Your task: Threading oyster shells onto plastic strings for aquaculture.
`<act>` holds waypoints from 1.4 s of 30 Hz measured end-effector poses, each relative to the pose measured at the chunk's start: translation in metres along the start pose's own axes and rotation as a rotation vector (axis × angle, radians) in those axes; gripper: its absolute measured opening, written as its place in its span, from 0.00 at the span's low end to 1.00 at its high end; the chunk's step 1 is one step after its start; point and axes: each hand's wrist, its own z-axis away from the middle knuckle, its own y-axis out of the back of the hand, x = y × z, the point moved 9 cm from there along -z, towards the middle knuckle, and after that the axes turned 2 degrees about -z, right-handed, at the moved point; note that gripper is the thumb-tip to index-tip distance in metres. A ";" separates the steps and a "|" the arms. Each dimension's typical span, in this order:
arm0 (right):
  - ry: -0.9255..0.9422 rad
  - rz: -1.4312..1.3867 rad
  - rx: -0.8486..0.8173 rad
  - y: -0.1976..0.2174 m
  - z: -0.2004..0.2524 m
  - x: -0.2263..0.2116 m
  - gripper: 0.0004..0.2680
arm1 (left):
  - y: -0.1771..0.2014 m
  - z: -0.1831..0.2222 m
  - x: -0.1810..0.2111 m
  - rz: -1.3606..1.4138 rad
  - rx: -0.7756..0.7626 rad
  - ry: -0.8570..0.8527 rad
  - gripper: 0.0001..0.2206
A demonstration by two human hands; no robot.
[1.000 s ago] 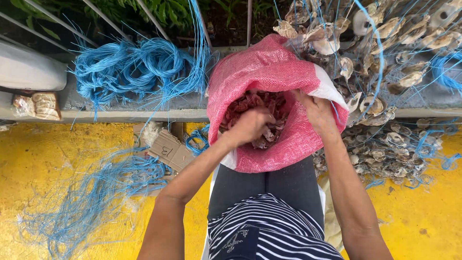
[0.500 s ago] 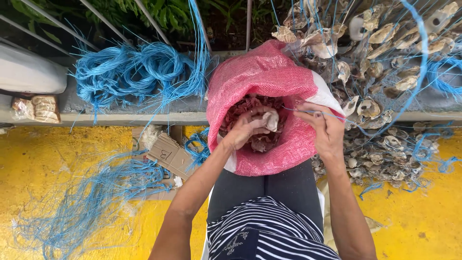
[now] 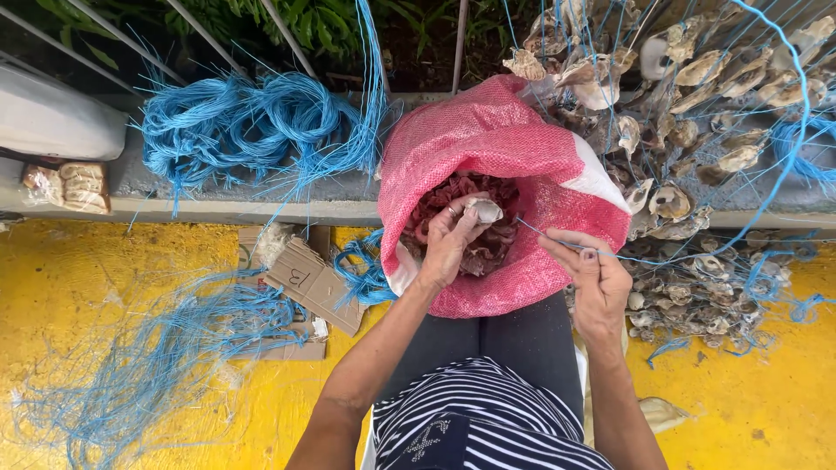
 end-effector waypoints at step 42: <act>-0.015 -0.003 0.025 0.000 -0.014 0.038 0.13 | -0.008 0.025 0.091 -1.468 0.328 -0.674 0.32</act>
